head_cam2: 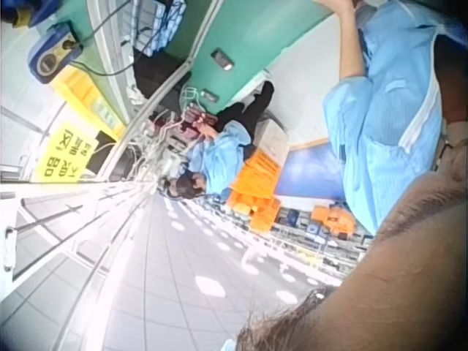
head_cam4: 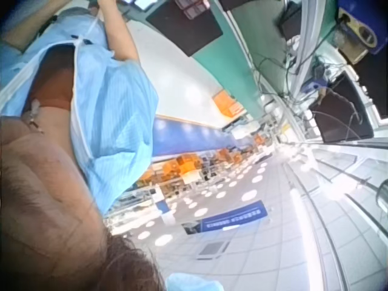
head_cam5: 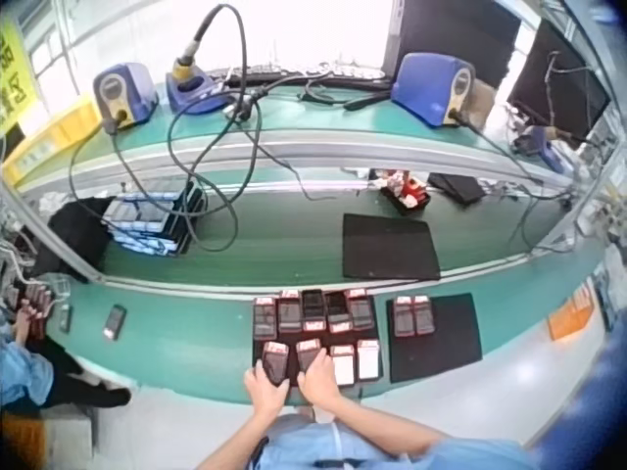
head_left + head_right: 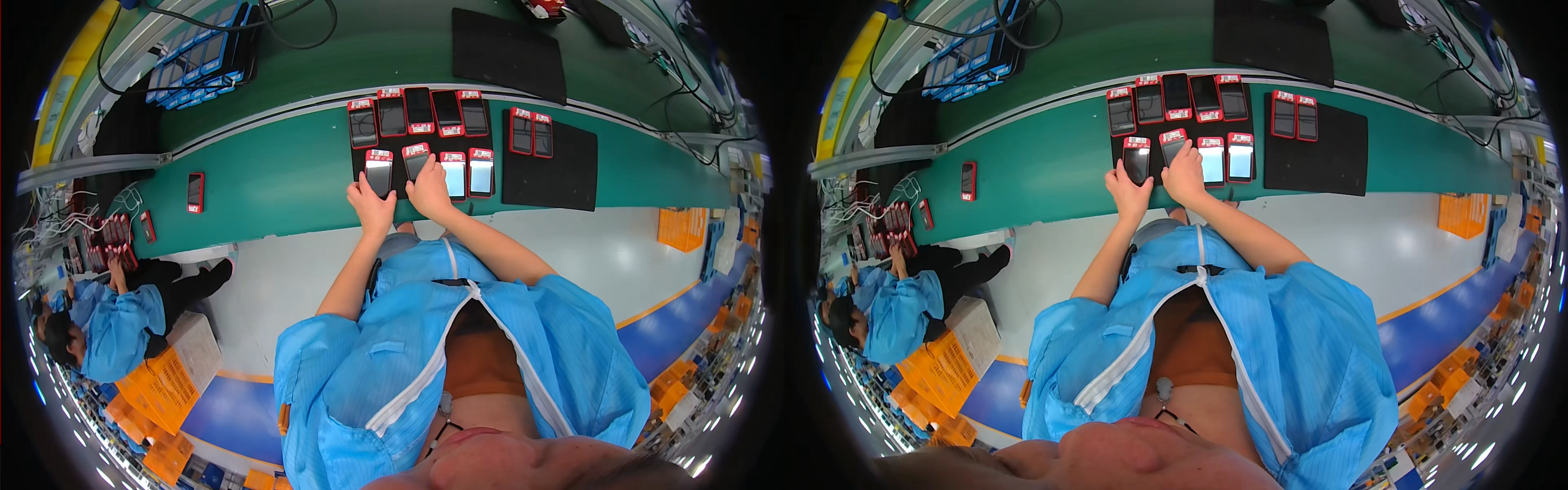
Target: The person holds handheld electronic devices, places them onto the workbench, and tests them by pressing their buttons and touching screens, then picks up and rearranges the devices on the table.
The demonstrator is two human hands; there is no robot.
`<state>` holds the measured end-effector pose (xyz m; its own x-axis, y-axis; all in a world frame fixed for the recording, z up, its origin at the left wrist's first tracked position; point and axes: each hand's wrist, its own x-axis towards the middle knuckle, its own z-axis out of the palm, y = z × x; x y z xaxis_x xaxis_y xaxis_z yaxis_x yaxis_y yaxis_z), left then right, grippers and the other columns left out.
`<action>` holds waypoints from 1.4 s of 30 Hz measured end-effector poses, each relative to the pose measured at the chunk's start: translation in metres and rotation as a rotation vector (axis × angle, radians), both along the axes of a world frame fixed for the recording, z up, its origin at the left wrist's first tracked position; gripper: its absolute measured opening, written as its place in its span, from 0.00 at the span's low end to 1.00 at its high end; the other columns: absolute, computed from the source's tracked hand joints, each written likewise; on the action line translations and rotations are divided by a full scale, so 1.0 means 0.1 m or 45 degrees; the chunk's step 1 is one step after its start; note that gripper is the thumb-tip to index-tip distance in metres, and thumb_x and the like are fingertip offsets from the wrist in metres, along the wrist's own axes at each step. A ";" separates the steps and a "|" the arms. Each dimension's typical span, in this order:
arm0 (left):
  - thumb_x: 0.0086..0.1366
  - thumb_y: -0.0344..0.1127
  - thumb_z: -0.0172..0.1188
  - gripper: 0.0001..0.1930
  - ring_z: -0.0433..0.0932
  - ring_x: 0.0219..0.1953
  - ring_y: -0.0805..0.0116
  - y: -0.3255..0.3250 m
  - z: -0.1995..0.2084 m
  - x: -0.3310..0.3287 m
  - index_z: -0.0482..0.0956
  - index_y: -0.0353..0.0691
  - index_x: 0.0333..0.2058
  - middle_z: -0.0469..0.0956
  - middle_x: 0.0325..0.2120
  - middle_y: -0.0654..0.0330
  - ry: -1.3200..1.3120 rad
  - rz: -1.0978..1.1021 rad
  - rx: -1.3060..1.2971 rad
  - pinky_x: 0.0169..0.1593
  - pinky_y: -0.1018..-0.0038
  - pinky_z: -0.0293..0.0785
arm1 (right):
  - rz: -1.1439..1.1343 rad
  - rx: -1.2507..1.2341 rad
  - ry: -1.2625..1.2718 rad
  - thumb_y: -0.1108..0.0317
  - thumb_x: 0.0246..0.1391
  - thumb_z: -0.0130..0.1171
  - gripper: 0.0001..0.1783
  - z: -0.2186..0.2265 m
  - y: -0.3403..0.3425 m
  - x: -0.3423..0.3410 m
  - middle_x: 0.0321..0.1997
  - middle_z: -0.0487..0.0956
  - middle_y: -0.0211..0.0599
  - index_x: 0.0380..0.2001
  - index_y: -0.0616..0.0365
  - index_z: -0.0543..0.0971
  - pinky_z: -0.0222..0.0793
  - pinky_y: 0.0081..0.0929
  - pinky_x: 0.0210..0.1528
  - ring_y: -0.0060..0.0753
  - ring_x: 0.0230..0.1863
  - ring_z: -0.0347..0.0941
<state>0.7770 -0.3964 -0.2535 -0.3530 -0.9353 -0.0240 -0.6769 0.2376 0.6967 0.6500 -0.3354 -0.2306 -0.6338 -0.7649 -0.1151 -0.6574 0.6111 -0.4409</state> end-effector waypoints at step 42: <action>0.46 0.42 0.65 0.44 0.71 0.47 0.46 1.70 0.62 -3.46 0.62 0.39 0.64 0.74 0.42 0.44 0.082 -0.664 0.222 0.52 0.56 0.70 | -0.712 0.077 0.005 0.50 0.35 0.66 0.40 0.40 2.54 -3.64 0.49 0.77 0.46 0.51 0.64 0.73 0.72 0.39 0.51 0.47 0.50 0.75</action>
<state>0.4309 -0.2261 -0.1918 -0.7740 -0.6204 -0.1264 -0.4555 0.4070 0.7917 0.2860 -0.0816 -0.1910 -0.9413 -0.3045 -0.1456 -0.2276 0.8912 -0.3925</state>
